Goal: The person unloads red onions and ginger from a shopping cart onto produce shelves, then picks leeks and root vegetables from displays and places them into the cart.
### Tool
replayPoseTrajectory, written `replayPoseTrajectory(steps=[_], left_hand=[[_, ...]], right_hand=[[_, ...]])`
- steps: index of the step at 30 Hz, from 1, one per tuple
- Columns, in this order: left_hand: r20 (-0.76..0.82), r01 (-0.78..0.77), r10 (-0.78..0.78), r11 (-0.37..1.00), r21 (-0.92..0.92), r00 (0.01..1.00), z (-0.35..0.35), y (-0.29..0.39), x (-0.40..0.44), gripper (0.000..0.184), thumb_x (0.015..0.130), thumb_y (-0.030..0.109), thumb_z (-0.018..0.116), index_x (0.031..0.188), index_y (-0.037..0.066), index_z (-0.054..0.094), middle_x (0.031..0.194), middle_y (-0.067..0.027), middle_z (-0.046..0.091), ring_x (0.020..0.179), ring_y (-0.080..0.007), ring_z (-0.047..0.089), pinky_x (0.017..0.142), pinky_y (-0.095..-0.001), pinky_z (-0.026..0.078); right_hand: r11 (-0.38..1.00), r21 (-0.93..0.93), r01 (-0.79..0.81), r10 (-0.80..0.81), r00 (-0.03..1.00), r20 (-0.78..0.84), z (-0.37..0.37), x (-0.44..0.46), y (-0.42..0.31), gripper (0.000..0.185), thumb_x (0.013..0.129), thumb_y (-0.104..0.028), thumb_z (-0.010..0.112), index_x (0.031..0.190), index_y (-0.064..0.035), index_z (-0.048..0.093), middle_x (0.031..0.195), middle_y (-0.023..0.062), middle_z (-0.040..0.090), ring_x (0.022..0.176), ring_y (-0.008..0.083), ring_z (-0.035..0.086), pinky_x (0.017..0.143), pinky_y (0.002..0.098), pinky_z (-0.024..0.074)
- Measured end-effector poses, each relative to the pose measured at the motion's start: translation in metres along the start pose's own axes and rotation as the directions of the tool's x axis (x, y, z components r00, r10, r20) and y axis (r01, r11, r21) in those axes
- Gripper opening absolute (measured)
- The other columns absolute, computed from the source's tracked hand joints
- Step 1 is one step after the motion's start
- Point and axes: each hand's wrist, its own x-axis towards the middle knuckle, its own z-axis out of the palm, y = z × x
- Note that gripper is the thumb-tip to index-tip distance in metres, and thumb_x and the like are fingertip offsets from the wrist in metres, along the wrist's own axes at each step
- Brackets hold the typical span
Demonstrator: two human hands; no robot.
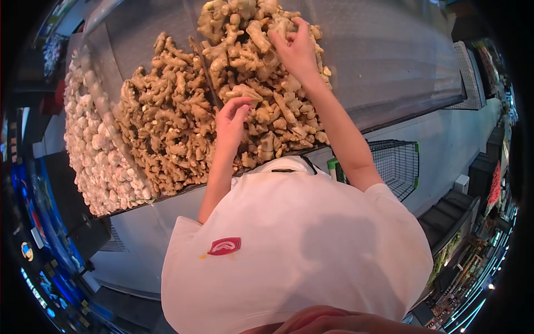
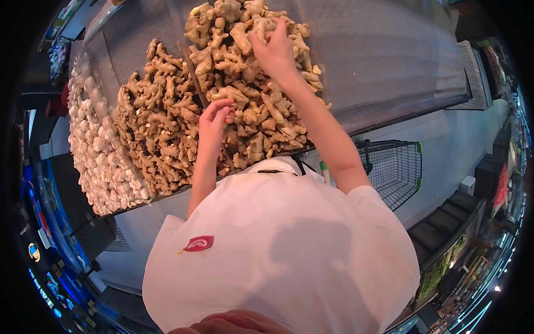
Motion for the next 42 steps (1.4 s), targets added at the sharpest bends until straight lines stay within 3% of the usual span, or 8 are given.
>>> replayPoseTrajectory(steps=[5, 8, 12, 16, 24, 30, 36, 42], left_hand=[[0.295, -0.013, -0.010, 0.997, 0.077, 0.955, -0.015, -0.027, -0.020, 0.037, 0.108, 0.024, 0.057, 0.081, 0.001, 0.067, 0.089, -0.0034, 0.068, 0.083, -0.0113, 0.057, 0.079, -0.0268, 0.046], [0.404, 0.054, -0.051, 0.999, 0.003, 0.913, -0.017, -0.022, -0.039, 0.059, 0.114, 0.041, 0.047, 0.071, 0.002, 0.060, 0.081, -0.0045, 0.063, 0.081, -0.0115, 0.057, 0.076, -0.0290, 0.045], [0.538, 0.118, -0.119, 0.992, 0.036, 0.834, -0.027, -0.044, -0.047, 0.024, 0.111, 0.022, 0.055, 0.103, 0.001, 0.064, 0.094, -0.0032, 0.061, 0.086, -0.0128, 0.057, 0.084, -0.0276, 0.047], [0.655, 0.075, -0.087, 0.996, 0.046, 0.750, -0.023, -0.036, -0.050, 0.046, 0.098, 0.000, 0.064, 0.142, 0.010, 0.055, 0.118, -0.0010, 0.056, 0.093, -0.0113, 0.058, 0.091, -0.0289, 0.049], [0.903, -0.028, -0.264, 0.957, 0.290, 0.339, 0.068, -0.085, -0.063, 0.027, 0.100, 0.028, 0.072, 0.111, 0.004, 0.070, 0.099, -0.0026, 0.066, 0.089, -0.0106, 0.060, 0.079, -0.0290, 0.050], [0.924, -0.543, -0.339, 0.749, 0.380, 0.179, 0.177, -0.113, -0.093, 0.027, 0.098, 0.025, 0.066, 0.117, 0.008, 0.063, 0.103, -0.0133, 0.067, 0.099, -0.0338, 0.067, 0.088, -0.0477, 0.053], [0.980, -0.903, 0.197, 0.415, -0.115, -0.034, 0.287, -0.187, -0.125, 0.022, 0.091, 0.024, 0.067, 0.107, 0.010, 0.063, 0.097, -0.0104, 0.065, 0.096, -0.0293, 0.066, 0.087, -0.0452, 0.044], [0.931, -0.998, -0.365, 0.051, 0.033, 0.012, 0.349, -0.251, -0.111, 0.027, 0.096, 0.035, 0.057, 0.091, 0.014, 0.073, 0.087, -0.0106, 0.075, 0.081, -0.0287, 0.071, 0.089, -0.0454, 0.042]], right_hand=[[0.989, -0.122, -0.084, 0.107, 0.974, 0.199, 0.020, 0.128, 0.015, 0.071, 0.086, -0.026, 0.078, 0.149, -0.0149, 0.048, 0.164, 0.0197, 0.040, 0.150, 0.0389, 0.040, 0.113, 0.0504, 0.0431], [0.774, -0.552, 0.310, -0.398, 0.916, -0.043, 0.035, 0.100, 0.056, 0.047, 0.100, -0.039, 0.067, 0.126, 0.0000, 0.065, 0.126, 0.0213, 0.067, 0.112, 0.0358, 0.063, 0.094, 0.0507, 0.0512], [0.916, -0.265, 0.302, -0.361, 0.907, -0.216, 0.002, -0.058, 0.051, 0.020, 0.103, -0.023, 0.063, 0.101, -0.0034, 0.068, 0.119, 0.0156, 0.057, 0.116, 0.0344, 0.051, 0.102, 0.0460, 0.0401], [0.899, -0.434, -0.063, -0.060, 0.963, -0.263, -0.047, -0.249, 0.111, 0.024, 0.093, -0.009, 0.069, 0.113, -0.0009, 0.058, 0.117, 0.0170, 0.056, 0.117, 0.0370, 0.053, 0.103, 0.0467, 0.0419], [0.341, -0.371, -0.864, 0.439, 0.495, -0.750, -0.139, -0.567, 0.247, 0.027, 0.101, -0.022, 0.060, 0.114, 0.0017, 0.059, 0.099, 0.0217, 0.068, 0.093, 0.0415, 0.066, 0.082, 0.0522, 0.0505], [0.406, -0.116, -0.907, 0.441, 0.305, -0.844, -0.161, -0.574, 0.220, 0.032, 0.103, -0.028, 0.056, 0.104, 0.0021, 0.065, 0.083, 0.0217, 0.072, 0.078, 0.0409, 0.072, 0.068, 0.0527, 0.0539], [-0.024, -0.032, -0.999, 0.484, 0.016, -0.875, -0.182, -0.572, 0.262, 0.037, 0.097, -0.040, 0.057, 0.090, -0.0081, 0.073, 0.084, 0.0153, 0.075, 0.078, 0.0425, 0.073, 0.066, 0.0551, 0.0545], [0.048, 0.006, -0.999, 0.589, 0.024, -0.808, -0.212, -0.557, 0.255, 0.033, 0.095, -0.041, 0.062, 0.088, -0.0104, 0.073, 0.083, 0.0140, 0.076, 0.080, 0.0396, 0.075, 0.070, 0.0534, 0.0567]])
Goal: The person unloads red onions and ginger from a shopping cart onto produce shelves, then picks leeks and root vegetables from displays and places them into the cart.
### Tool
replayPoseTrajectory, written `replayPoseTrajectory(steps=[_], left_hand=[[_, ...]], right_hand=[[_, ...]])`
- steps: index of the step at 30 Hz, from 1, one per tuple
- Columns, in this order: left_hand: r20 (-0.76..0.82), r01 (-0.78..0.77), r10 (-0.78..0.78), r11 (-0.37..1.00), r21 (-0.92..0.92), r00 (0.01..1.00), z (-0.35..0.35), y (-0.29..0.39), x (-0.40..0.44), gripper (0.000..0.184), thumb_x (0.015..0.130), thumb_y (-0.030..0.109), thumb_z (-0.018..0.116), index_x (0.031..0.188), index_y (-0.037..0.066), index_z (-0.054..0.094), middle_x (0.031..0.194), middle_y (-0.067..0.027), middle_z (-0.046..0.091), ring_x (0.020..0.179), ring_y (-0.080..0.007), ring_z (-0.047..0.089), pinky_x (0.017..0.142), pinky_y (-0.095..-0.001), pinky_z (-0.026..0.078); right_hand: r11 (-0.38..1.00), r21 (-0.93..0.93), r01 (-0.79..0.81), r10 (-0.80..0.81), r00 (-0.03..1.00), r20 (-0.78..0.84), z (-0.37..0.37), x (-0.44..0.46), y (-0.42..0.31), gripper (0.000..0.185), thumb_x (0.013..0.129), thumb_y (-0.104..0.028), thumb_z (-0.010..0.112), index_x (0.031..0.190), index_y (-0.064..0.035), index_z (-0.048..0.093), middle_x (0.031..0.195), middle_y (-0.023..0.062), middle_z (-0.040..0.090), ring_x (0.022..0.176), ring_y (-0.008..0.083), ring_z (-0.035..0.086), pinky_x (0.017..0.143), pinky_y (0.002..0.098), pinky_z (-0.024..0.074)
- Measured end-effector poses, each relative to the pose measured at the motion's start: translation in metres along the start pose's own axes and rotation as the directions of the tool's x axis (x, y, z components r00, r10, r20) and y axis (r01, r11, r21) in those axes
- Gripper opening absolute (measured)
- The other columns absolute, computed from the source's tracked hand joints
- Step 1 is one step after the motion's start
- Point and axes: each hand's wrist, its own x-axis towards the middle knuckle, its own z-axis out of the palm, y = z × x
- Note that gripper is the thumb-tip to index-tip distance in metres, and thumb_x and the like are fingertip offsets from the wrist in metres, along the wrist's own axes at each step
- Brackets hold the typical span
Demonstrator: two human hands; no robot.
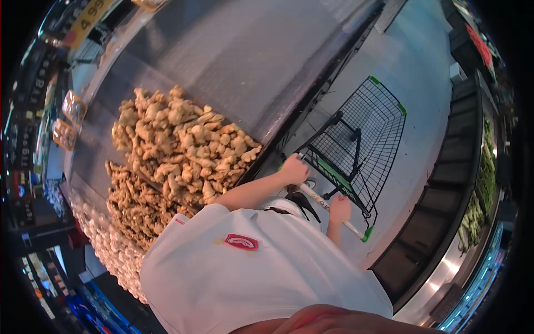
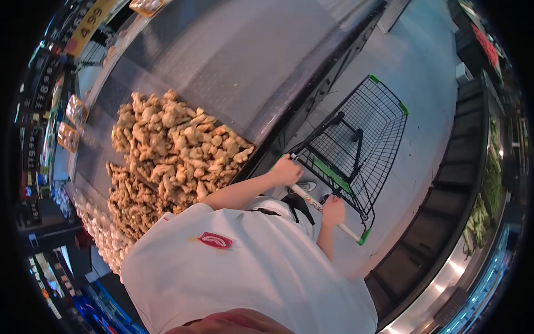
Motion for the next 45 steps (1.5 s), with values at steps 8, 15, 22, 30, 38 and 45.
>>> replayPoseTrajectory(steps=[8, 15, 22, 30, 38, 45], left_hand=[[-0.055, 0.013, -0.018, 0.997, -0.080, 0.998, -0.024, 0.017, 0.060, 0.030, 0.094, 0.033, 0.057, 0.089, 0.009, 0.073, 0.086, -0.0161, 0.076, 0.079, -0.0340, 0.074, 0.086, -0.0499, 0.053], [-0.136, 0.035, -0.066, 0.975, -0.218, 0.988, -0.037, 0.031, 0.113, 0.026, 0.091, 0.028, 0.060, 0.086, 0.006, 0.072, 0.084, -0.0173, 0.074, 0.082, -0.0391, 0.073, 0.076, -0.0526, 0.058], [-0.171, 0.107, -0.165, 0.946, -0.307, 0.971, -0.058, 0.040, 0.148, 0.028, 0.089, 0.031, 0.063, 0.081, 0.006, 0.072, 0.083, -0.0166, 0.074, 0.082, -0.0381, 0.072, 0.077, -0.0510, 0.057], [-0.114, 0.179, -0.214, 0.949, -0.261, 0.970, -0.089, 0.013, 0.224, 0.032, 0.090, 0.039, 0.065, 0.088, 0.010, 0.078, 0.085, -0.0151, 0.076, 0.086, -0.0360, 0.074, 0.082, -0.0483, 0.060], [-0.195, 0.096, -0.150, 0.961, -0.259, 0.969, -0.121, -0.006, 0.317, 0.029, 0.089, 0.035, 0.067, 0.085, 0.008, 0.076, 0.086, -0.0150, 0.076, 0.081, -0.0361, 0.074, 0.078, -0.0484, 0.060], [-0.150, 0.079, -0.120, 0.964, -0.253, 0.981, -0.141, -0.012, 0.411, 0.026, 0.088, 0.030, 0.068, 0.079, 0.006, 0.071, 0.081, -0.0173, 0.075, 0.079, -0.0377, 0.073, 0.075, -0.0502, 0.059]], right_hand=[[1.000, 0.012, 0.003, -0.006, 0.954, 0.298, -0.035, 0.080, -0.011, 0.033, 0.091, -0.042, 0.064, 0.090, -0.0109, 0.075, 0.094, 0.0178, 0.077, 0.092, 0.0417, 0.075, 0.078, 0.0507, 0.0595], [0.992, 0.103, 0.076, -0.097, 0.971, 0.217, 0.027, 0.178, 0.045, 0.031, 0.095, -0.030, 0.059, 0.101, -0.0031, 0.072, 0.099, 0.0237, 0.076, 0.093, 0.0436, 0.075, 0.083, 0.0552, 0.0595], [0.993, 0.050, 0.109, -0.110, 0.993, 0.037, -0.027, 0.192, -0.002, 0.028, 0.098, -0.030, 0.056, 0.101, -0.0066, 0.070, 0.091, 0.0214, 0.076, 0.085, 0.0434, 0.075, 0.075, 0.0558, 0.0588], [0.998, 0.027, 0.060, -0.061, 0.996, 0.057, -0.035, 0.247, -0.044, 0.032, 0.097, -0.033, 0.055, 0.102, -0.0061, 0.071, 0.085, 0.0209, 0.076, 0.082, 0.0431, 0.074, 0.074, 0.0552, 0.0581], [0.993, 0.109, -0.035, 0.029, 0.998, 0.059, -0.043, 0.325, -0.081, 0.031, 0.092, -0.037, 0.063, 0.093, -0.0061, 0.069, 0.083, 0.0177, 0.076, 0.082, 0.0411, 0.075, 0.074, 0.0546, 0.0584], [0.956, 0.291, -0.040, 0.027, 0.998, 0.051, -0.079, 0.414, -0.049, 0.023, 0.092, -0.030, 0.069, 0.097, -0.0074, 0.069, 0.085, 0.0145, 0.077, 0.083, 0.0398, 0.074, 0.075, 0.0519, 0.0574]])
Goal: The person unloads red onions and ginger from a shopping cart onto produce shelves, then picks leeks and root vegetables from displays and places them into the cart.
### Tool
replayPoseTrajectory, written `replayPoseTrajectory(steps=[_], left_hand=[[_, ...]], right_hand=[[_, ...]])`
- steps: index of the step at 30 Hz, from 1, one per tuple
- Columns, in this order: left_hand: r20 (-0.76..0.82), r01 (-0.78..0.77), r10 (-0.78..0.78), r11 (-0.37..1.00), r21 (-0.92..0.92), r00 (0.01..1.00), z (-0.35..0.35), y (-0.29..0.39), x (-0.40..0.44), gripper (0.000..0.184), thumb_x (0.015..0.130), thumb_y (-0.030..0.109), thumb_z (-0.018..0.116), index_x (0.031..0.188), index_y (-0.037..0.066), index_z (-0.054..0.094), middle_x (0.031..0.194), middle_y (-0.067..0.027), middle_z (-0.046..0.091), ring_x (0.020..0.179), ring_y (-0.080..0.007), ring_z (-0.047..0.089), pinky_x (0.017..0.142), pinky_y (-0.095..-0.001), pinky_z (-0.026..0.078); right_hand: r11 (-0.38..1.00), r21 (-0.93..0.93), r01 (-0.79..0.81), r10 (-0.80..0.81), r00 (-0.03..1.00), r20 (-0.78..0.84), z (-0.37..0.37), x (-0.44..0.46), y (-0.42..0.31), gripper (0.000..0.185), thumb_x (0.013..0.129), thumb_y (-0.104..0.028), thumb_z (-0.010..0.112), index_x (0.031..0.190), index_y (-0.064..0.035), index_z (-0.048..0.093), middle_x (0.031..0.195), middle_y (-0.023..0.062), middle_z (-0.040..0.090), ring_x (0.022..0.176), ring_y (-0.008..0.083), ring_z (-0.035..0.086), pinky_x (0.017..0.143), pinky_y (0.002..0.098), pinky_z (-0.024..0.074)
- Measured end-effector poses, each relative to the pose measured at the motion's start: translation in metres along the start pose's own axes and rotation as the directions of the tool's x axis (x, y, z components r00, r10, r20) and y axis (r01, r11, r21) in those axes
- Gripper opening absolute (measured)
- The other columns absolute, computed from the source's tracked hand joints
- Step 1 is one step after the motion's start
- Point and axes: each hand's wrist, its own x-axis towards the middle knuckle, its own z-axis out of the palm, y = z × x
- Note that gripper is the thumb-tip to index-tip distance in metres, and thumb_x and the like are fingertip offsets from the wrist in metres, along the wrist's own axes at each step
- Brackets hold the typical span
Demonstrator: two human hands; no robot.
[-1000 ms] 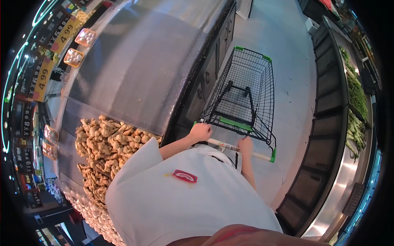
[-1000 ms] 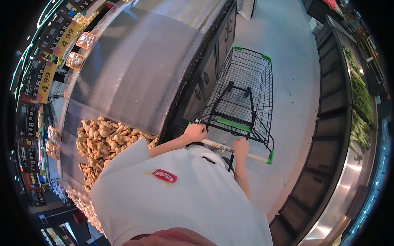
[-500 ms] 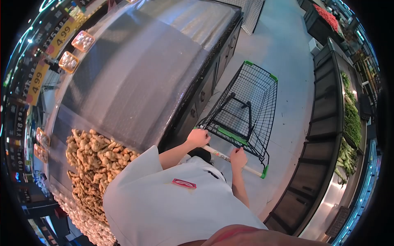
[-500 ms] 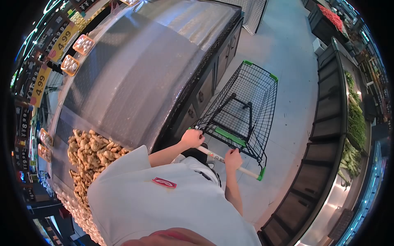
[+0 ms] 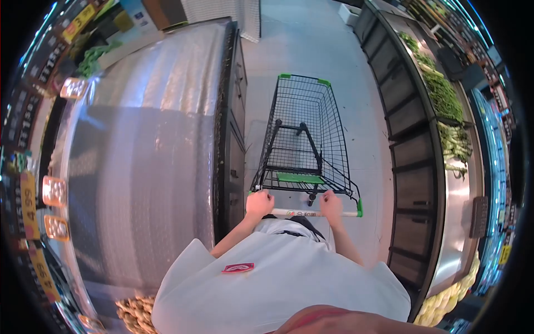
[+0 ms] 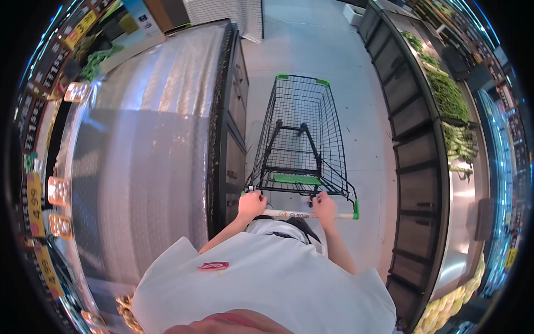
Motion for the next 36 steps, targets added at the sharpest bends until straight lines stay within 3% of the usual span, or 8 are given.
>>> replayPoseTrajectory(steps=[3, 7, 10, 14, 17, 24, 29, 36], left_hand=[[0.057, -0.011, 0.009, 0.999, 0.039, 0.998, -0.012, 0.012, 0.039, 0.025, 0.089, 0.030, 0.065, 0.081, 0.006, 0.072, 0.081, -0.0181, 0.075, 0.079, -0.0386, 0.073, 0.076, -0.0504, 0.059], [0.038, -0.052, 0.050, 0.998, 0.043, 0.998, -0.016, 0.019, 0.084, 0.025, 0.089, 0.030, 0.064, 0.081, 0.007, 0.072, 0.081, -0.0189, 0.074, 0.079, -0.0387, 0.073, 0.075, -0.0505, 0.059], [0.068, -0.046, 0.041, 0.996, 0.072, 0.997, -0.021, 0.018, 0.125, 0.025, 0.089, 0.030, 0.065, 0.081, 0.007, 0.072, 0.082, -0.0181, 0.074, 0.079, -0.0382, 0.074, 0.074, -0.0506, 0.059], [0.058, -0.094, 0.091, 0.994, 0.052, 0.994, -0.014, 0.011, 0.178, 0.023, 0.089, 0.030, 0.065, 0.082, 0.009, 0.071, 0.083, -0.0140, 0.076, 0.078, -0.0366, 0.073, 0.073, -0.0505, 0.059], [0.134, -0.059, 0.047, 0.995, 0.084, 0.990, -0.011, 0.015, 0.221, 0.026, 0.091, 0.033, 0.063, 0.085, 0.009, 0.071, 0.090, -0.0155, 0.076, 0.082, -0.0377, 0.074, 0.076, -0.0506, 0.059], [0.088, 0.014, -0.022, 0.996, 0.089, 0.996, -0.020, 0.046, 0.327, 0.025, 0.090, 0.030, 0.062, 0.081, 0.009, 0.071, 0.085, -0.0150, 0.076, 0.080, -0.0369, 0.074, 0.074, -0.0499, 0.059], [0.000, 0.107, -0.107, 0.992, 0.069, 0.994, -0.030, 0.073, 0.405, 0.025, 0.089, 0.028, 0.064, 0.076, 0.008, 0.071, 0.082, -0.0155, 0.075, 0.078, -0.0362, 0.074, 0.073, -0.0491, 0.059], [-0.200, 0.087, -0.072, 0.994, 0.066, 0.977, -0.031, 0.095, 0.522, 0.024, 0.087, 0.025, 0.066, 0.072, 0.006, 0.069, 0.077, -0.0150, 0.073, 0.070, -0.0358, 0.073, 0.067, -0.0478, 0.059]], right_hand=[[0.992, -0.076, -0.103, 0.089, 0.982, -0.165, -0.017, 0.029, 0.036, 0.017, 0.093, -0.027, 0.067, 0.096, -0.0107, 0.069, 0.085, 0.0136, 0.076, 0.083, 0.0399, 0.073, 0.074, 0.0531, 0.0560], [0.970, -0.181, -0.162, 0.123, 0.971, -0.206, -0.014, 0.064, 0.028, 0.015, 0.092, -0.026, 0.064, 0.102, -0.0150, 0.068, 0.083, 0.0129, 0.075, 0.083, 0.0388, 0.072, 0.073, 0.0544, 0.0543], [0.968, -0.118, -0.220, 0.187, 0.952, -0.242, -0.017, 0.099, 0.007, 0.018, 0.092, -0.026, 0.064, 0.107, -0.0164, 0.065, 0.078, 0.0116, 0.073, 0.080, 0.0369, 0.072, 0.071, 0.0548, 0.0528], [0.986, -0.060, -0.155, 0.130, 0.945, -0.299, -0.017, 0.146, 0.001, 0.015, 0.091, -0.023, 0.065, 0.103, -0.0155, 0.060, 0.074, 0.0098, 0.071, 0.073, 0.0359, 0.071, 0.065, 0.0532, 0.0507], [0.995, 0.005, -0.102, 0.098, 0.938, -0.333, -0.021, 0.191, -0.008, 0.014, 0.090, -0.021, 0.067, 0.098, -0.0134, 0.058, 0.072, 0.0103, 0.069, 0.068, 0.0364, 0.069, 0.062, 0.0520, 0.0498], [0.999, -0.014, -0.030, 0.024, 0.939, -0.342, -0.029, 0.315, -0.029, 0.016, 0.089, -0.020, 0.069, 0.090, -0.0108, 0.056, 0.069, 0.0128, 0.065, 0.065, 0.0375, 0.067, 0.061, 0.0515, 0.0486], [0.998, -0.034, 0.043, -0.051, 0.956, -0.290, -0.045, 0.411, -0.048, 0.018, 0.088, -0.022, 0.070, 0.085, -0.0103, 0.056, 0.068, 0.0133, 0.064, 0.065, 0.0385, 0.065, 0.060, 0.0526, 0.0476], [0.988, -0.014, 0.156, -0.152, 0.927, -0.344, -0.057, 0.561, -0.080, 0.018, 0.088, -0.020, 0.070, 0.082, -0.0098, 0.056, 0.065, 0.0127, 0.062, 0.062, 0.0385, 0.063, 0.058, 0.0517, 0.0462]])
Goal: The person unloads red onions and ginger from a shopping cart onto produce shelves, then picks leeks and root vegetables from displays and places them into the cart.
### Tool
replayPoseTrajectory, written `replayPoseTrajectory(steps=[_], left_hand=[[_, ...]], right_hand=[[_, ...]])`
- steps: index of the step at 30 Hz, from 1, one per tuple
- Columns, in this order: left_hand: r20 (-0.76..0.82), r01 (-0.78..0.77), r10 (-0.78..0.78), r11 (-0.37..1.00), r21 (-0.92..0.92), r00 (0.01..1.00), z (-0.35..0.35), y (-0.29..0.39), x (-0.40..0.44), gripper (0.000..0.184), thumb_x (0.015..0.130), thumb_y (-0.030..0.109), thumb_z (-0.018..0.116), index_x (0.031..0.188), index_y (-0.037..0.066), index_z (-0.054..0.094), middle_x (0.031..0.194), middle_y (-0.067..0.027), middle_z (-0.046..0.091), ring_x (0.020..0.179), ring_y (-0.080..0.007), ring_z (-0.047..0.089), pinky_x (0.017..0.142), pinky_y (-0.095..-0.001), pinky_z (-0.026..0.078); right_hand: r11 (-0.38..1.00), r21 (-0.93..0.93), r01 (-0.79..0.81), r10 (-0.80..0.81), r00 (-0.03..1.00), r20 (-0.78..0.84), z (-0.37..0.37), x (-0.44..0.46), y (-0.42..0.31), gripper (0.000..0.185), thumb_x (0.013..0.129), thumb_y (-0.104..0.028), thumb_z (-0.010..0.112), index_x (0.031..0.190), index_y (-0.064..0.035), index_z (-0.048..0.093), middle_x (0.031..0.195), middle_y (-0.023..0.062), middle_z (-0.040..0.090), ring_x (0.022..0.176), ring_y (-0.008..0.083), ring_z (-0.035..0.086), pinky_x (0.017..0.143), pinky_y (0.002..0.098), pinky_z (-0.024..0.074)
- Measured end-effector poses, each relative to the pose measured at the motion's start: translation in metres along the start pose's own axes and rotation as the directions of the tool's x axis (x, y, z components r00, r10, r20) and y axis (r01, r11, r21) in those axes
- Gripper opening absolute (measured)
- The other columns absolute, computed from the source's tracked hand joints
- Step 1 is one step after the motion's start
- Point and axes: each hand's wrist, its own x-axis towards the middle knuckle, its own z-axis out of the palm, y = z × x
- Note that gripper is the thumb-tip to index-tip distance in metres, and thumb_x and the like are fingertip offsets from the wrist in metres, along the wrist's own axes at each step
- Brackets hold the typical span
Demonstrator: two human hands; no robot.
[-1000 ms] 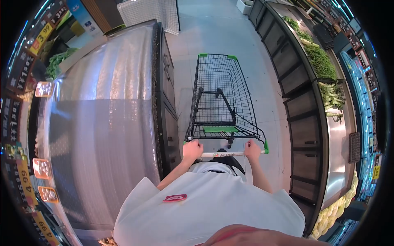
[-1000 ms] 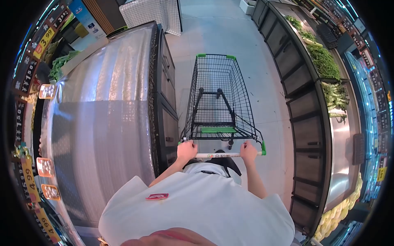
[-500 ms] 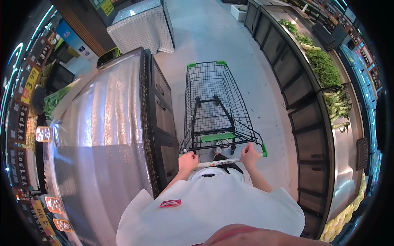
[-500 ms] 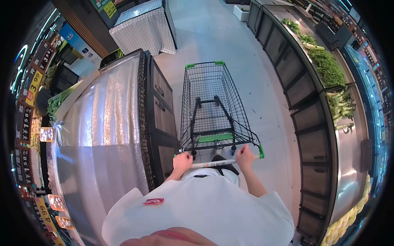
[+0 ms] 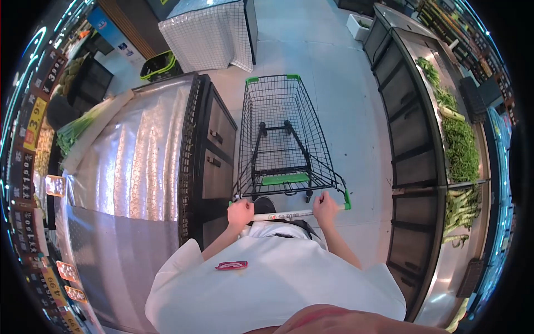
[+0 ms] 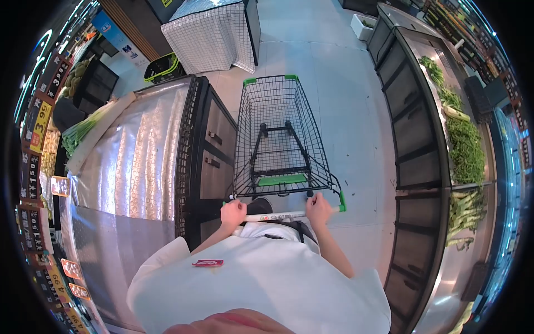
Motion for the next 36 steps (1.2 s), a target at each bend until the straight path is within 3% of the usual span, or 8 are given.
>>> replayPoseTrajectory(steps=[4, 13, 18, 23, 26, 30, 33, 36], left_hand=[[0.010, 0.024, -0.024, 0.999, -0.024, 1.000, 0.006, 0.014, 0.074, 0.024, 0.087, 0.024, 0.066, 0.072, 0.006, 0.069, 0.076, -0.0160, 0.073, 0.070, -0.0361, 0.073, 0.068, -0.0488, 0.059], [0.371, 0.067, -0.094, 0.994, 0.085, 0.924, 0.037, 0.017, 0.266, 0.038, 0.092, 0.037, 0.056, 0.089, 0.008, 0.080, 0.086, -0.0199, 0.077, 0.084, -0.0393, 0.076, 0.080, -0.0523, 0.061], [0.345, 0.056, -0.078, 0.996, 0.072, 0.935, 0.032, 0.031, 0.356, 0.042, 0.096, 0.038, 0.052, 0.087, 0.008, 0.079, 0.086, -0.0218, 0.077, 0.084, -0.0409, 0.076, 0.081, -0.0537, 0.060], [0.304, 0.097, -0.108, 0.994, 0.050, 0.946, 0.046, 0.029, 0.422, 0.043, 0.097, 0.039, 0.051, 0.084, 0.008, 0.078, 0.086, -0.0205, 0.077, 0.080, -0.0408, 0.076, 0.077, -0.0541, 0.061], [0.244, -0.046, 0.022, 0.995, 0.091, 0.969, 0.068, 0.029, 0.449, 0.043, 0.098, 0.037, 0.051, 0.080, 0.008, 0.076, 0.083, -0.0193, 0.076, 0.077, -0.0399, 0.076, 0.072, -0.0545, 0.061], [0.252, 0.148, -0.168, 0.984, 0.097, 0.953, 0.076, 0.053, 0.480, 0.039, 0.100, 0.033, 0.048, 0.087, 0.009, 0.075, 0.086, -0.0152, 0.077, 0.077, -0.0397, 0.076, 0.070, -0.0555, 0.060], [0.371, 0.015, -0.063, 0.991, 0.132, 0.926, 0.080, 0.062, 0.505, 0.036, 0.100, 0.034, 0.048, 0.096, 0.010, 0.076, 0.095, -0.0157, 0.078, 0.087, -0.0403, 0.077, 0.075, -0.0563, 0.060], [0.511, 0.085, -0.175, 0.977, 0.194, 0.842, 0.082, 0.079, 0.538, 0.036, 0.101, 0.035, 0.048, 0.102, 0.011, 0.075, 0.101, -0.0166, 0.078, 0.099, -0.0406, 0.076, 0.080, -0.0566, 0.059]], right_hand=[[0.999, -0.015, 0.039, -0.039, 0.999, -0.031, 0.033, 0.089, -0.009, 0.018, 0.086, -0.018, 0.069, 0.080, -0.0094, 0.054, 0.065, 0.0131, 0.061, 0.062, 0.0380, 0.062, 0.057, 0.0507, 0.0456], [0.993, -0.096, 0.064, -0.054, 0.994, 0.099, 0.103, 0.287, -0.047, 0.018, 0.086, -0.023, 0.068, 0.083, -0.0099, 0.056, 0.067, 0.0138, 0.064, 0.067, 0.0403, 0.065, 0.062, 0.0546, 0.0474], [0.986, -0.163, 0.031, 0.003, 0.979, 0.203, 0.133, 0.390, -0.074, 0.019, 0.088, -0.027, 0.066, 0.085, -0.0107, 0.057, 0.071, 0.0148, 0.068, 0.072, 0.0411, 0.068, 0.065, 0.0554, 0.0497], [0.980, -0.159, 0.118, -0.069, 0.956, 0.284, 0.172, 0.478, -0.095, 0.019, 0.088, -0.029, 0.066, 0.086, -0.0116, 0.058, 0.072, 0.0149, 0.069, 0.072, 0.0412, 0.069, 0.066, 0.0561, 0.0507], [0.968, -0.157, 0.194, -0.139, 0.942, 0.305, 0.190, 0.529, -0.099, 0.019, 0.088, -0.029, 0.066, 0.085, -0.0115, 0.059, 0.072, 0.0148, 0.069, 0.073, 0.0412, 0.069, 0.065, 0.0564, 0.0506], [0.960, -0.084, 0.265, -0.237, 0.938, 0.252, 0.214, 0.591, -0.107, 0.016, 0.086, -0.023, 0.067, 0.083, -0.0106, 0.058, 0.070, 0.0139, 0.068, 0.070, 0.0393, 0.069, 0.064, 0.0538, 0.0504], [0.930, 0.059, 0.362, -0.367, 0.918, 0.149, 0.231, 0.635, -0.115, 0.015, 0.085, -0.019, 0.068, 0.082, -0.0103, 0.056, 0.067, 0.0128, 0.066, 0.066, 0.0381, 0.067, 0.062, 0.0514, 0.0497], [0.907, 0.102, 0.408, -0.420, 0.891, 0.169, 0.251, 0.677, -0.121, 0.017, 0.085, -0.017, 0.069, 0.081, -0.0102, 0.054, 0.065, 0.0116, 0.064, 0.064, 0.0374, 0.066, 0.062, 0.0502, 0.0491]])
